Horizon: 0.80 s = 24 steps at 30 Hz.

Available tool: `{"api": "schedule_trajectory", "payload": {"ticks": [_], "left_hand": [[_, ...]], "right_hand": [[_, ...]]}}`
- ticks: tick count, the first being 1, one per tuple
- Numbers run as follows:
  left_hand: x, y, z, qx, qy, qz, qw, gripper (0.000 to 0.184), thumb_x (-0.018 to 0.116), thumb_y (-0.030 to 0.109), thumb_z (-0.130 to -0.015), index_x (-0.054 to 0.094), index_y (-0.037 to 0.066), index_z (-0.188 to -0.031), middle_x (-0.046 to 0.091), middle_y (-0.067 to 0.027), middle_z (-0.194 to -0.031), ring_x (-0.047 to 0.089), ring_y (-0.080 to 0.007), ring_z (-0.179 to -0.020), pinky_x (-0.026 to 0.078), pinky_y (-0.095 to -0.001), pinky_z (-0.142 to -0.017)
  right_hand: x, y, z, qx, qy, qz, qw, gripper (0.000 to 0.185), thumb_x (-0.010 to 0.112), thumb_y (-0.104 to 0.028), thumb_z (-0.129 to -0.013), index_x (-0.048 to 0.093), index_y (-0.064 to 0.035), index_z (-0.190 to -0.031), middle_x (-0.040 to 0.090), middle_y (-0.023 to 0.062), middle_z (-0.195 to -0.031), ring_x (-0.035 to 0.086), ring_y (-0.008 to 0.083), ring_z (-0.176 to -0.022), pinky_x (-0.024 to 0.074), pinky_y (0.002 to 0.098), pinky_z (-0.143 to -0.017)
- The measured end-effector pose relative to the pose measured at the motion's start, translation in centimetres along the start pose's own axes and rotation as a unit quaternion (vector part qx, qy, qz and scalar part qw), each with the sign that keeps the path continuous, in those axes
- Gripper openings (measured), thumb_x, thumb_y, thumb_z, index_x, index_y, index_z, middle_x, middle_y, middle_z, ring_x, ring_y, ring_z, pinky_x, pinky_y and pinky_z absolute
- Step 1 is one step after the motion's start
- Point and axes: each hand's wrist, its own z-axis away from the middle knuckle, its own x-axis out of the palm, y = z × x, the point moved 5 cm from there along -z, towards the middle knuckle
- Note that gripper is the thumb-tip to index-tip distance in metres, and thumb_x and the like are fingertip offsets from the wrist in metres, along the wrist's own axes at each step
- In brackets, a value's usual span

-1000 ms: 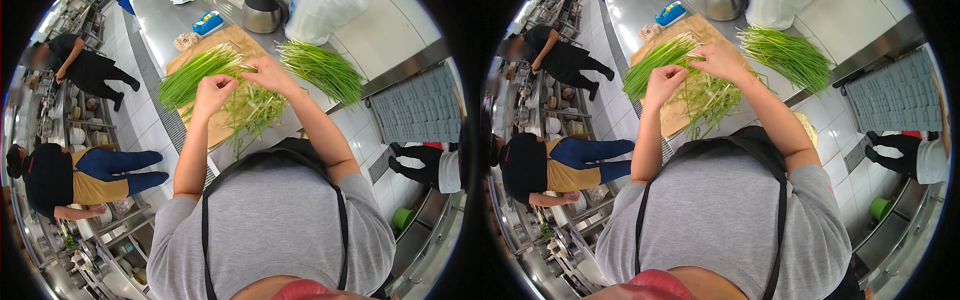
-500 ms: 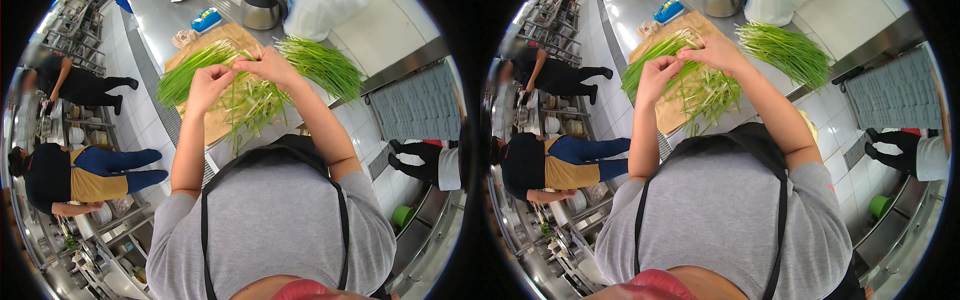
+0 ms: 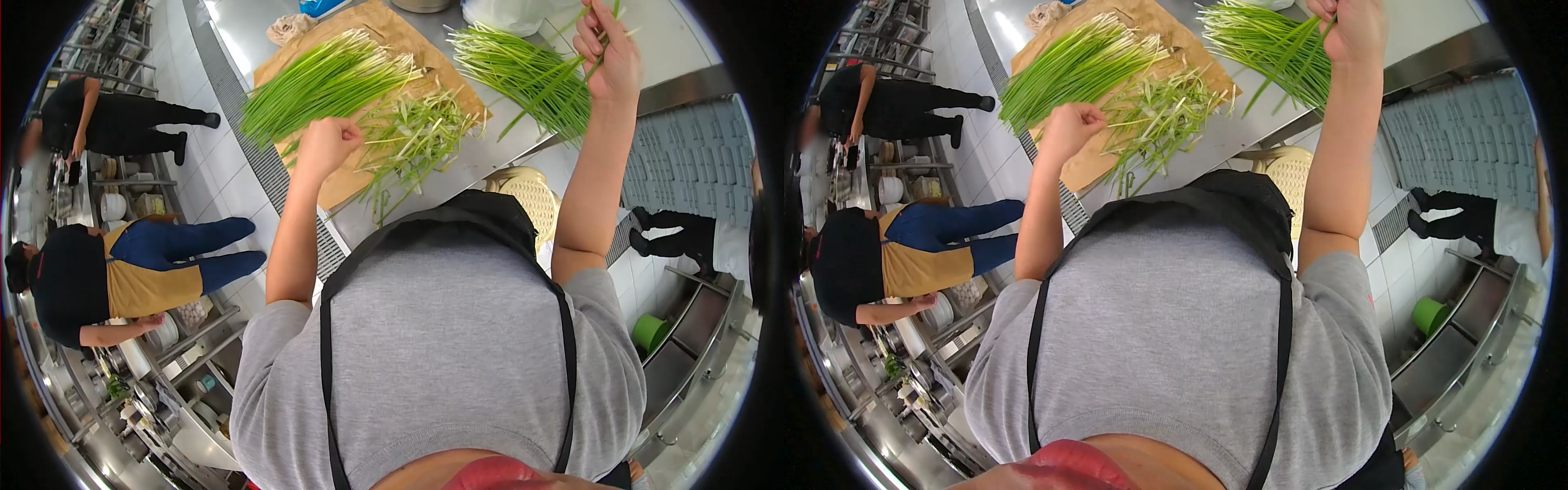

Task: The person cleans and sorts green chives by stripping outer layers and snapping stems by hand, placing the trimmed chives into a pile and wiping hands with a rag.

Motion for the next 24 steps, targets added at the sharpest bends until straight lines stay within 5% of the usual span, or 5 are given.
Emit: {"api": "schedule_trajectory", "payload": {"ticks": [8,12,15,20,24], "left_hand": [[0.1,0.2,0.6,0.041,0.01,-0.002,0.999,0.015,0.067,0.013,-0.065,0.066,0.003,-0.077,0.059,-0.0124,-0.07,0.058,-0.0242,-0.064,0.045,-0.0311,-0.059],[-3.3,5.4,-0.1,0.105,0.031,0.017,0.994,0.014,0.066,0.013,-0.065,0.066,0.005,-0.076,0.06,-0.011,-0.07,0.058,-0.0264,-0.064,0.045,-0.0335,-0.058],[-5.0,8.5,-1.0,0.138,0.058,0.048,0.988,0.013,0.065,0.013,-0.066,0.066,0.004,-0.076,0.06,-0.0114,-0.071,0.059,-0.0253,-0.065,0.046,-0.0319,-0.059],[-4.3,8.1,-4.1,0.111,0.091,0.172,0.975,0.015,0.066,0.019,-0.068,0.066,0.006,-0.075,0.061,-0.0118,-0.074,0.06,-0.0248,-0.066,0.046,-0.0309,-0.06],[1.5,4.7,-7.7,0.041,0.088,-0.009,0.995,0.016,0.065,0.02,-0.07,0.067,0.007,-0.079,0.062,-0.0118,-0.069,0.059,-0.0172,-0.06,0.045,-0.0276,-0.056]], "right_hand": [[2.1,8.2,2.3,0.058,-0.128,0.228,0.963,0.016,0.052,-0.019,-0.083,0.061,-0.0062,-0.088,0.05,-0.0022,-0.066,0.035,0.0061,-0.05,0.0282,0.0208,-0.043],[9.4,9.2,8.0,-0.106,-0.42,0.462,0.774,0.027,0.059,-0.032,-0.076,0.061,-0.0081,-0.088,0.06,0.012,-0.075,0.053,0.0251,-0.059,0.0423,0.0315,-0.058],[10.2,12.0,8.6,-0.198,-0.415,0.476,0.75,0.019,0.06,-0.024,-0.077,0.062,-0.008,-0.087,0.054,0.0092,-0.058,0.047,0.0131,-0.052,0.0391,0.0263,-0.052],[7.7,10.0,5.1,-0.082,-0.295,0.406,0.861,0.017,0.058,-0.021,-0.078,0.061,-0.0046,-0.081,0.055,0.0013,-0.062,0.047,0.009,-0.056,0.0377,0.0237,-0.051],[4.6,9.3,2.6,0.013,-0.137,0.26,0.956,0.019,0.053,-0.02,-0.076,0.059,-0.0019,-0.076,0.053,0.0018,-0.063,0.048,0.0099,-0.059,0.038,0.0241,-0.056]]}}
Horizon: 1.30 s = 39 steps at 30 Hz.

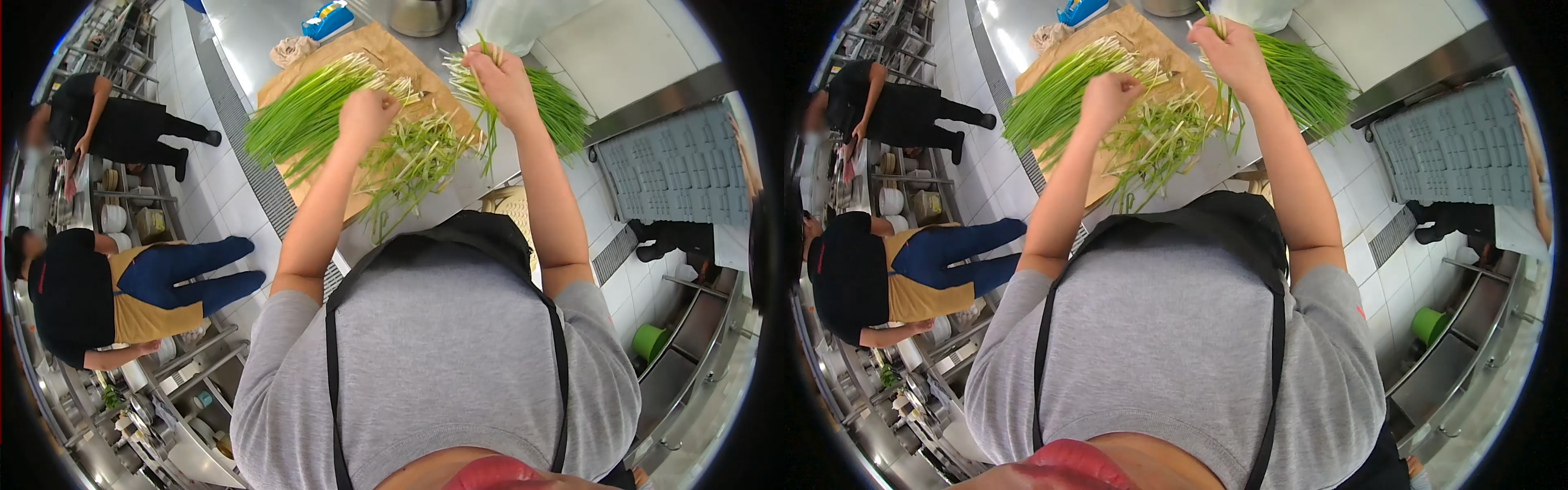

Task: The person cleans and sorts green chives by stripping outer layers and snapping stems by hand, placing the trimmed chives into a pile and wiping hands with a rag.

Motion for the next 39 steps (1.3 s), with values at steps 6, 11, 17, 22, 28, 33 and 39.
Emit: {"api": "schedule_trajectory", "payload": {"ticks": [6,11,17,22,28,33,39], "left_hand": [[2.2,-0.5,-0.2,0.015,0.044,-0.029,0.998,0.018,0.065,0.023,-0.069,0.066,0.006,-0.076,0.062,-0.012,-0.068,0.06,-0.0212,-0.059,0.046,-0.0305,-0.056],[-2.3,0.9,0.3,-0.053,0.054,0.276,0.958,0.018,0.064,0.018,-0.074,0.064,0.001,-0.079,0.061,-0.0035,-0.068,0.052,-0.0072,-0.059,0.041,-0.0217,-0.053],[-4.5,3.3,1.5,-0.029,0.04,0.372,0.927,0.015,0.061,0.014,-0.078,0.061,-0.001,-0.082,0.055,0.0036,-0.068,0.045,-0.002,-0.06,0.036,-0.0165,-0.054],[-5.6,3.8,2.5,-0.02,0.038,0.389,0.92,0.014,0.061,0.014,-0.077,0.061,0.0,-0.076,0.053,0.0041,-0.061,0.042,-0.0017,-0.054,0.033,-0.0173,-0.049],[-6.0,3.8,3.1,-0.019,0.038,0.397,0.917,0.013,0.062,0.014,-0.076,0.061,0.001,-0.074,0.051,0.0051,-0.058,0.04,-0.0014,-0.052,0.03,-0.0177,-0.046],[-5.9,3.3,3.2,-0.019,0.036,0.436,0.899,0.013,0.061,0.014,-0.077,0.061,0.001,-0.076,0.05,0.0059,-0.059,0.039,-0.0012,-0.053,0.03,-0.0173,-0.046],[-5.5,5.0,3.7,-0.005,-0.04,0.419,0.907,0.013,0.06,0.013,-0.079,0.06,0.001,-0.08,0.053,0.0054,-0.067,0.043,-0.0002,-0.059,0.034,-0.0151,-0.053]], "right_hand": [[0.1,1.8,0.2,0.097,-0.034,-0.074,0.992,0.021,0.049,-0.019,-0.081,0.05,-0.0039,-0.066,0.051,-0.0018,-0.062,0.043,0.0075,-0.058,0.036,0.0226,-0.055],[3.3,3.7,0.5,0.086,-0.019,-0.102,0.991,0.015,0.063,-0.019,-0.076,0.062,-0.0045,-0.076,0.052,-0.0018,-0.062,0.041,0.0054,-0.051,0.0346,0.0212,-0.047],[6.6,2.1,1.6,0.186,-0.091,-0.226,0.952,0.019,0.068,-0.018,-0.071,0.063,-0.0029,-0.082,0.049,-0.0037,-0.056,0.037,0.0041,-0.044,0.0281,0.0208,-0.039],[6.3,1.3,0.5,0.179,-0.062,-0.284,0.94,0.018,0.07,-0.015,-0.069,0.061,-0.0026,-0.08,0.046,-0.0036,-0.054,0.036,0.0045,-0.042,0.0273,0.0219,-0.037],[3.3,-0.5,-1.4,0.142,0.011,-0.349,0.926,0.016,0.07,-0.013,-0.069,0.06,-0.0033,-0.077,0.041,-0.006,-0.051,0.034,0.0032,-0.042,0.0244,0.0213,-0.037],[2.1,-0.8,-1.4,0.157,-0.033,-0.291,0.943,0.019,0.067,-0.017,-0.072,0.062,-0.0017,-0.082,0.039,-0.0066,-0.051,0.033,0.0033,-0.043,0.0237,0.0207,-0.038],[4.5,-1.4,0.8,0.138,-0.049,-0.259,0.955,0.023,0.06,-0.021,-0.079,0.061,-0.0013,-0.089,0.036,-0.0063,-0.05,0.033,0.0048,-0.043,0.0247,0.0212,-0.039]]}}
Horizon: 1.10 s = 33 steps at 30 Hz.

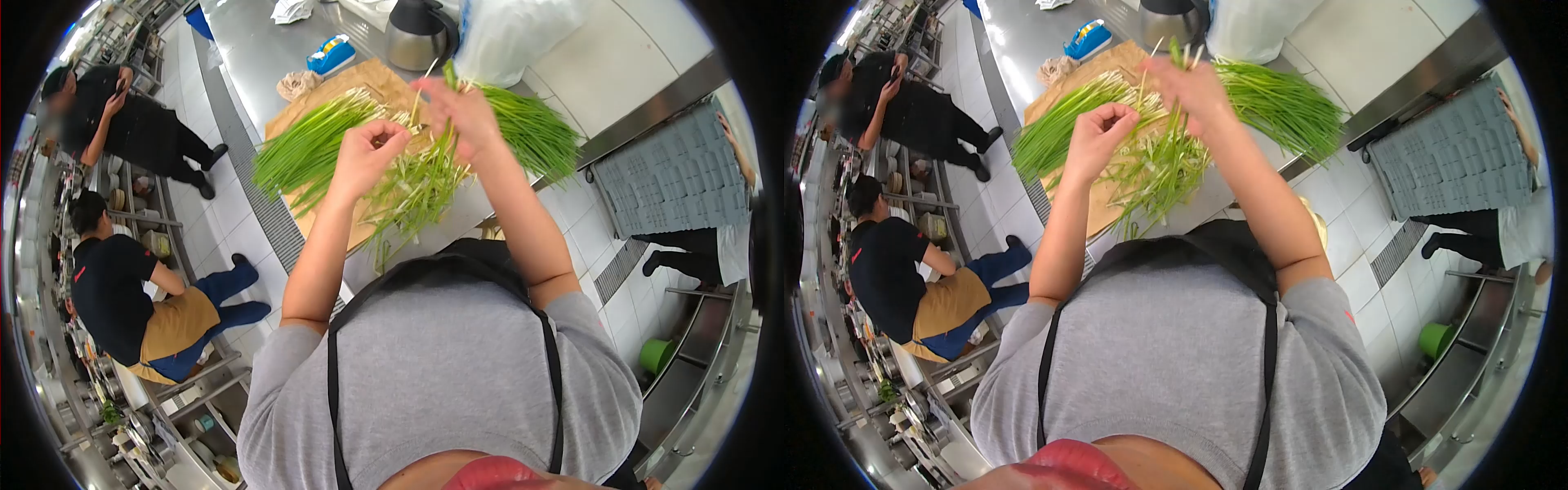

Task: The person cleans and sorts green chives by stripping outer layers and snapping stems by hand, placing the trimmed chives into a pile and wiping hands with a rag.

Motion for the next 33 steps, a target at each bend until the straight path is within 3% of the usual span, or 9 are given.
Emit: {"api": "schedule_trajectory", "payload": {"ticks": [4,7,12,18,20,22,25,27,33], "left_hand": [[0.5,-2.6,1.5,-0.016,-0.082,-0.074,0.994,0.013,0.061,0.012,-0.076,0.06,0.0,-0.079,0.056,0.0024,-0.067,0.048,-0.0023,-0.06,0.038,-0.0174,-0.054],[-0.7,-4.6,2.1,0.003,-0.097,-0.312,0.945,0.013,0.061,0.012,-0.073,0.062,0.001,-0.08,0.059,-0.0046,-0.068,0.055,-0.0121,-0.058,0.044,-0.0245,-0.056],[-2.9,-7.6,-0.2,0.119,0.082,-0.475,0.868,0.012,0.06,0.013,-0.072,0.065,0.007,-0.081,0.056,-0.0083,-0.072,0.056,-0.0245,-0.068,0.046,-0.0345,-0.063],[-1.3,-9.0,-3.3,0.161,0.063,-0.522,0.835,0.011,0.061,0.015,-0.072,0.065,0.01,-0.08,0.053,-0.0074,-0.077,0.053,-0.024,-0.079,0.045,-0.0351,-0.067],[-1.0,-9.8,-4.1,0.172,0.059,-0.53,0.829,0.009,0.06,0.014,-0.071,0.064,0.009,-0.077,0.053,-0.0079,-0.077,0.053,-0.0246,-0.078,0.045,-0.0353,-0.067],[-1.0,-9.8,-4.0,0.185,0.071,-0.52,0.831,0.005,0.059,0.011,-0.07,0.062,0.007,-0.07,0.054,-0.0088,-0.075,0.053,-0.0256,-0.077,0.044,-0.0359,-0.065],[-1.0,-9.3,-3.9,0.19,0.076,-0.513,0.834,0.004,0.058,0.011,-0.069,0.059,0.007,-0.068,0.053,-0.0089,-0.075,0.053,-0.0259,-0.076,0.044,-0.036,-0.065],[-1.0,-8.2,-3.9,0.173,0.098,-0.481,0.854,0.006,0.057,0.012,-0.072,0.057,0.006,-0.071,0.056,-0.0101,-0.076,0.055,-0.0272,-0.07,0.045,-0.0376,-0.061],[-1.5,-4.0,-3.0,0.117,0.121,-0.346,0.923,0.008,0.056,0.012,-0.076,0.059,0.006,-0.081,0.059,-0.0123,-0.078,0.058,-0.0271,-0.065,0.044,-0.0359,-0.056]], "right_hand": [[-2.7,-2.6,-0.8,-0.036,0.01,-0.081,0.996,0.024,0.054,-0.016,-0.082,0.056,0.0026,-0.097,0.031,-0.0066,-0.051,0.029,0.0036,-0.043,0.0248,0.0182,-0.04],[-7.0,-5.5,-1.0,-0.102,0.022,-0.129,0.986,0.022,0.05,-0.015,-0.084,0.052,0.0028,-0.096,0.029,-0.0062,-0.052,0.026,0.0031,-0.043,0.0224,0.0179,-0.039],[-7.2,-8.0,1.1,-0.097,-0.025,-0.137,0.986,0.014,0.047,-0.015,-0.085,0.048,-0.0028,-0.079,0.03,-0.0053,-0.053,0.026,0.0036,-0.042,0.0201,0.0186,-0.037],[-6.6,-8.0,1.6,-0.057,0.019,0.026,0.998,0.018,0.042,-0.019,-0.085,0.046,-0.0065,-0.074,0.036,-0.0041,-0.055,0.028,0.0037,-0.043,0.0216,0.0176,-0.038],[-8.0,-11.3,2.0,-0.122,0.069,0.144,0.98,0.019,0.042,-0.021,-0.086,0.047,-0.0073,-0.074,0.038,-0.004,-0.055,0.028,0.003,-0.043,0.0218,0.017,-0.039],[-9.9,-14.5,1.8,-0.153,0.076,0.317,0.933,0.024,0.041,-0.025,-0.086,0.048,-0.0061,-0.074,0.04,-0.0017,-0.054,0.035,0.0039,-0.046,0.0274,0.0202,-0.041],[-8.8,-15.1,0.8,-0.199,0.052,0.68,0.704,0.023,0.043,-0.025,-0.084,0.048,-0.0041,-0.076,0.044,0.0051,-0.052,0.046,0.0149,-0.048,0.0357,0.0298,-0.046],[-9.8,-11.7,-2.4,-0.24,-0.084,0.759,0.599,0.02,0.047,-0.024,-0.08,0.049,-0.004,-0.082,0.052,0.0136,-0.061,0.052,0.0296,-0.058,0.04,0.0406,-0.055],[-11.8,-1.8,-8.1,-0.138,-0.158,0.782,0.587,0.032,0.059,-0.024,-0.072,0.055,-0.0074,-0.098,0.06,0.0165,-0.082,0.056,0.0349,-0.078,0.045,0.0428,-0.069]]}}
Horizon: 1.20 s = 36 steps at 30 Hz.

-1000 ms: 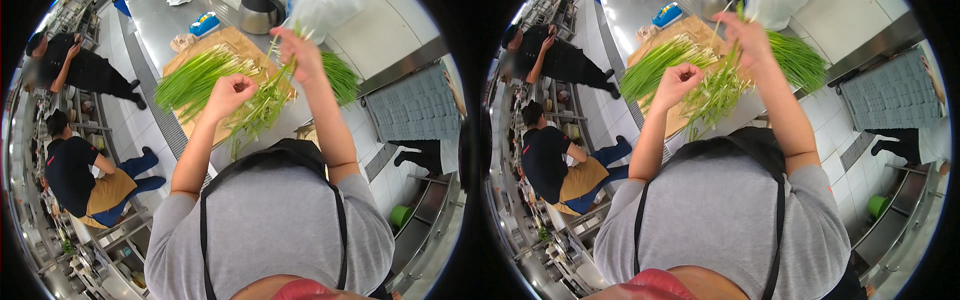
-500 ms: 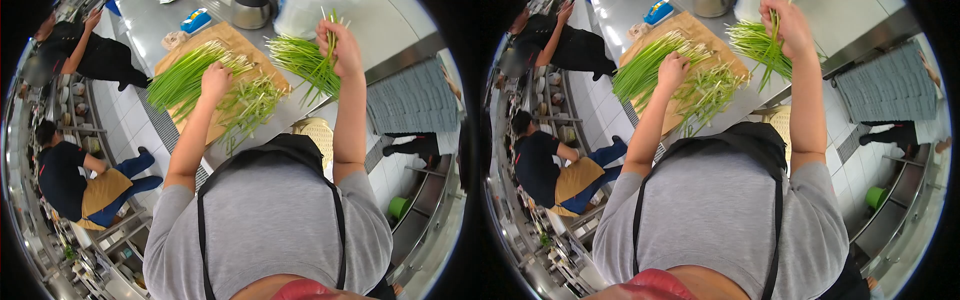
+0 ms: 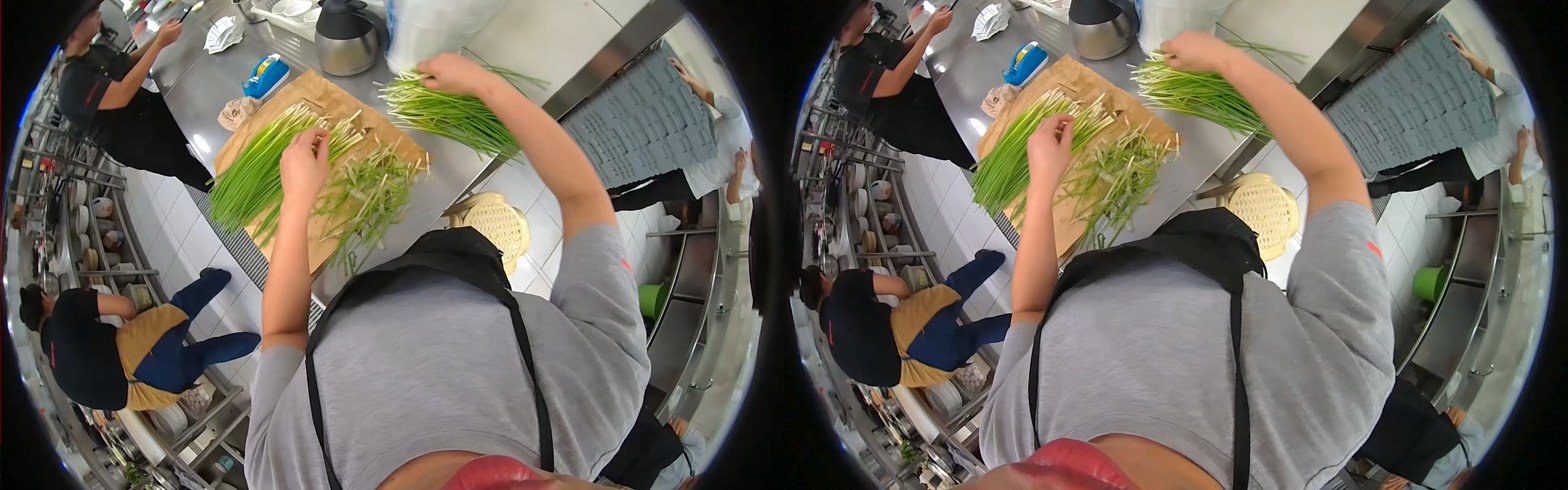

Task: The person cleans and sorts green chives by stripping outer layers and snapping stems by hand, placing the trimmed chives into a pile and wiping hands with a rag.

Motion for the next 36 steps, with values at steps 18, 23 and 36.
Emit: {"api": "schedule_trajectory", "payload": {"ticks": [18,23,36], "left_hand": [[-0.5,0.0,3.5,-0.25,-0.082,0.553,0.79,0.022,0.057,0.004,-0.08,0.055,0.0,-0.101,0.058,-0.0038,-0.084,0.056,-0.0103,-0.075,0.048,-0.0236,-0.069],[-0.3,1.3,3.8,-0.245,-0.095,0.558,0.787,0.022,0.056,0.004,-0.08,0.054,0.001,-0.102,0.058,-0.0029,-0.083,0.056,-0.0099,-0.074,0.047,-0.0229,-0.067],[-1.8,0.9,4.2,-0.22,-0.069,0.385,0.894,0.017,0.063,0.012,-0.077,0.061,-0.002,-0.086,0.056,0.0,-0.063,0.049,-0.0043,-0.053,0.045,-0.0188,-0.048]], "right_hand": [[1.5,-10.7,4.2,0.112,0.153,-0.616,0.765,0.019,0.061,-0.016,-0.078,0.063,-0.0021,-0.09,0.061,0.0001,-0.073,0.052,0.0064,-0.062,0.0416,0.0191,-0.058],[2.9,-15.1,3.9,0.117,0.081,-0.762,0.632,0.02,0.061,-0.015,-0.078,0.061,-0.0005,-0.092,0.06,0.0009,-0.072,0.049,0.0057,-0.059,0.0395,0.0185,-0.055],[0.0,-14.8,3.4,0.002,0.296,-0.338,0.893,0.016,0.06,-0.016,-0.076,0.061,-0.0012,-0.081,0.057,0.0045,-0.064,0.049,0.0093,-0.053,0.0398,0.0248,-0.051]]}}
